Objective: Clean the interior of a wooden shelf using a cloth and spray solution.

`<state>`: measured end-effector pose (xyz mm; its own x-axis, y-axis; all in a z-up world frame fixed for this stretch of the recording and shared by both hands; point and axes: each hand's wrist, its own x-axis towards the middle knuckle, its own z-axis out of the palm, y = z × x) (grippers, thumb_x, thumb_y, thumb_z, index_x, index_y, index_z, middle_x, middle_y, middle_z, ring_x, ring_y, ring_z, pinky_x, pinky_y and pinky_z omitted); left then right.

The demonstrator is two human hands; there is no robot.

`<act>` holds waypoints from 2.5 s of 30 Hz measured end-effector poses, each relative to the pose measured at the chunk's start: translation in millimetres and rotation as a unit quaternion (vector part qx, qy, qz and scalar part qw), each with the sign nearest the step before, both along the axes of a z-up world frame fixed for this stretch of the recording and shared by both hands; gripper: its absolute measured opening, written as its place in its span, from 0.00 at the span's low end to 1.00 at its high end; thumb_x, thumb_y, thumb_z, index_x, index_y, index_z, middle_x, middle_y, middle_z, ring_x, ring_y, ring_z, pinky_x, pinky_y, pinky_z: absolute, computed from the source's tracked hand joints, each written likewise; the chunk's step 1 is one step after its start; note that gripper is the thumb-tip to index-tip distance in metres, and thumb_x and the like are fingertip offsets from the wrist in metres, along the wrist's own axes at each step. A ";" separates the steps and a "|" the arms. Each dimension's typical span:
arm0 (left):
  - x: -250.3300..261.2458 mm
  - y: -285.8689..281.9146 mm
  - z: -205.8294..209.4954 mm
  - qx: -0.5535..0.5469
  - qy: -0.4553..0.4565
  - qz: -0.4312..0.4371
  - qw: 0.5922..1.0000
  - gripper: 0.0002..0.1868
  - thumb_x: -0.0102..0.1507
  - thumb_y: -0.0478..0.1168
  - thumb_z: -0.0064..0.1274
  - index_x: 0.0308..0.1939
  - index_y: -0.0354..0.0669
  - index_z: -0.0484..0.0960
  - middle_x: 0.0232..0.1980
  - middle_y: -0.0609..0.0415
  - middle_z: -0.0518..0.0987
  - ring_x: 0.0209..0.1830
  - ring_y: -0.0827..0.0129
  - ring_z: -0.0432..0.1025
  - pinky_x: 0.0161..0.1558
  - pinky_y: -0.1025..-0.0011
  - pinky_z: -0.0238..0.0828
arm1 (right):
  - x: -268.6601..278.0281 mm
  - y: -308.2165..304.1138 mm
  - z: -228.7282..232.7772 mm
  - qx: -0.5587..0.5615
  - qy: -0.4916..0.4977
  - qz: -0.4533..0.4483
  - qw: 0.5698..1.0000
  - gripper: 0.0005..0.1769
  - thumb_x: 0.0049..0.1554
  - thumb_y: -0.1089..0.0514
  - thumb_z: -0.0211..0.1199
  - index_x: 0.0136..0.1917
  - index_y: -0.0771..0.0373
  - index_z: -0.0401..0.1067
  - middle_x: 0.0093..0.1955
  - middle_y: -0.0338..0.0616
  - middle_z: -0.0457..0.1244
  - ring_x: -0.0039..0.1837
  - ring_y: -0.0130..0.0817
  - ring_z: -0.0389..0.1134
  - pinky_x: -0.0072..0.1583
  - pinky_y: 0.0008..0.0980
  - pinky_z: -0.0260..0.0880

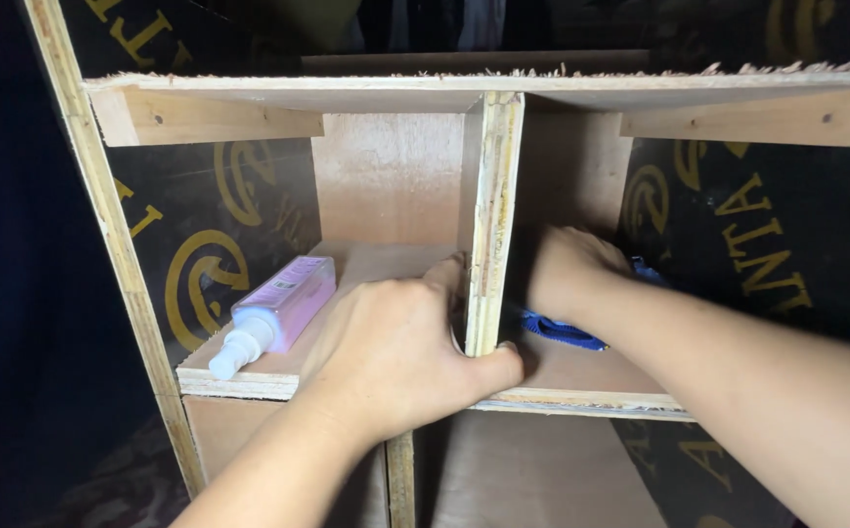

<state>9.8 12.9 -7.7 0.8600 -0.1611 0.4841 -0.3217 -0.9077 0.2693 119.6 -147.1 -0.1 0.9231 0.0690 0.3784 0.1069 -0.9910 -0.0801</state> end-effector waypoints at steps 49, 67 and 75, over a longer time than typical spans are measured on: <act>-0.1 1.0 0.5 0.011 0.023 0.005 1.000 0.41 0.45 0.66 0.56 0.59 0.55 0.81 0.40 0.45 0.85 0.44 0.50 0.80 0.51 0.57 0.76 | -27.4 -32.7 1.2 0.060 -0.019 -0.077 0.995 0.26 0.48 0.37 0.66 0.59 0.43 0.78 0.50 0.47 0.73 0.56 0.52 0.74 0.61 0.54 0.72; 5.1 4.6 -1.9 0.002 0.004 -0.003 1.000 0.39 0.44 0.66 0.58 0.56 0.54 0.82 0.41 0.44 0.85 0.44 0.49 0.80 0.51 0.56 0.75 | 24.2 -44.2 -4.2 0.025 -0.031 -0.077 0.996 0.29 0.49 0.42 0.65 0.64 0.48 0.75 0.60 0.53 0.69 0.62 0.57 0.71 0.63 0.56 0.70; -4.1 4.5 4.7 -0.025 0.023 -0.010 0.999 0.38 0.41 0.64 0.56 0.51 0.49 0.82 0.41 0.43 0.85 0.45 0.50 0.79 0.51 0.57 0.75 | -4.7 -40.6 -4.1 0.018 -0.034 -0.075 0.996 0.25 0.49 0.39 0.64 0.58 0.48 0.76 0.50 0.48 0.72 0.54 0.53 0.74 0.58 0.56 0.73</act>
<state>5.6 17.4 -3.0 0.8782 -0.1557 0.4522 -0.3267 -0.8858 0.3295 114.9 -187.7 -4.2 0.8942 -0.0826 0.4401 -0.0356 -0.9928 -0.1140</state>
